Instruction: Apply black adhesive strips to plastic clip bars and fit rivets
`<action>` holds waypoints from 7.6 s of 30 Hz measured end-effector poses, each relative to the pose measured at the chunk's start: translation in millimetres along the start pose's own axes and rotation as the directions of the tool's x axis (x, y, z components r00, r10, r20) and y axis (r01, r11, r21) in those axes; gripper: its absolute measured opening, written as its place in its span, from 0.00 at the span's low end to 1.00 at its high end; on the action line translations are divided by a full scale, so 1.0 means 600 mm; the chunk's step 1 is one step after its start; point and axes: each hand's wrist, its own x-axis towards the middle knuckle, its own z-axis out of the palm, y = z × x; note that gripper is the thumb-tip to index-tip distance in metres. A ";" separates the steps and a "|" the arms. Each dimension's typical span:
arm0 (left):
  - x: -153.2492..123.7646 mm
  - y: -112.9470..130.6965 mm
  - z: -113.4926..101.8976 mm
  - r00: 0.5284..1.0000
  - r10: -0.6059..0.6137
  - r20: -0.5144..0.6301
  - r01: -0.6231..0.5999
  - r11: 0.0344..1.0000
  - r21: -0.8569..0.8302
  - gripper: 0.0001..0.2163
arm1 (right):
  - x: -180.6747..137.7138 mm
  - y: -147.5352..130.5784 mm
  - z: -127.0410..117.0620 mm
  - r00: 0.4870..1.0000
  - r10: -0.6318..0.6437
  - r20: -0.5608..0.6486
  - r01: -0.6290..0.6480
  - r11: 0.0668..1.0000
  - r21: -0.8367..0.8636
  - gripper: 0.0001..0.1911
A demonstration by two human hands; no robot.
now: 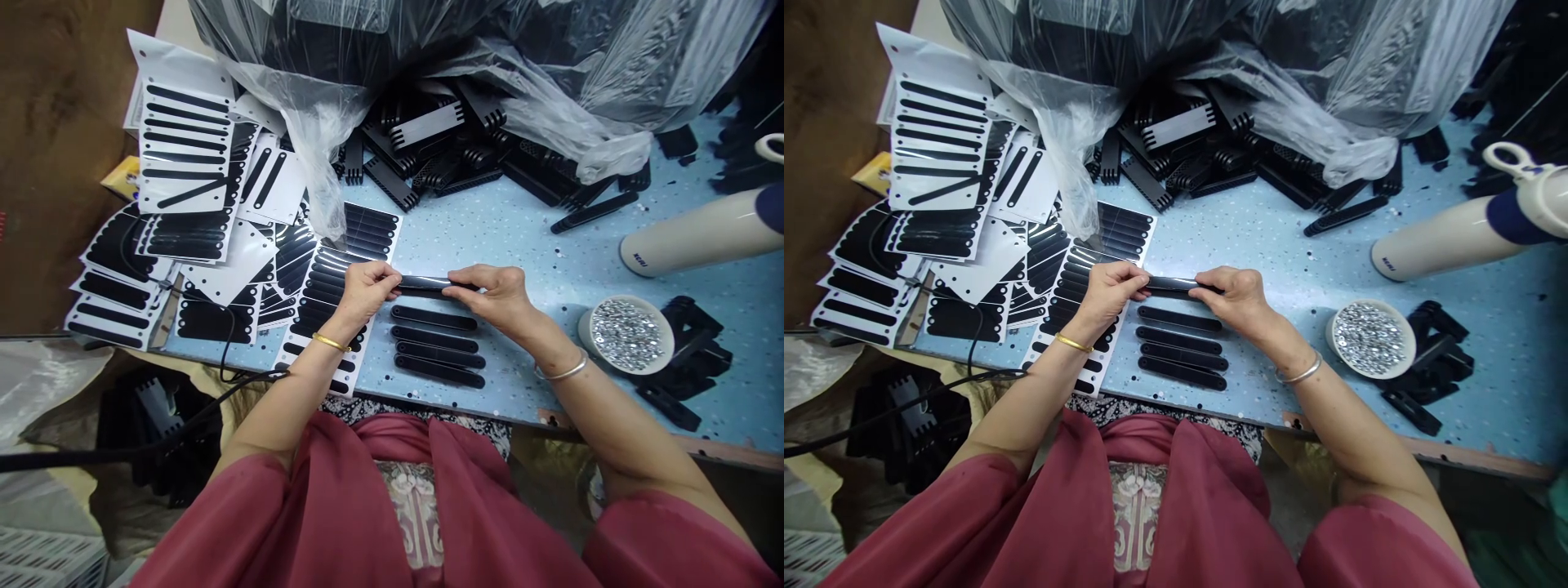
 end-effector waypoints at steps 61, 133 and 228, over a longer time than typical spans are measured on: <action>0.008 -0.004 -0.004 0.999 0.028 0.028 -0.028 1.000 -0.007 0.06 | -0.032 0.013 -0.007 0.913 0.382 -0.141 -0.384 0.923 0.014 0.22; -0.086 -0.063 0.034 0.651 0.439 0.619 -0.758 0.332 0.562 0.21 | -0.141 -0.052 0.069 0.909 0.089 -0.406 -0.139 0.986 -0.094 0.18; -0.170 0.002 0.070 0.998 -0.065 -0.001 0.063 0.977 -0.202 0.17 | -0.145 -0.174 0.092 0.763 0.630 -0.146 -0.321 0.564 0.761 0.21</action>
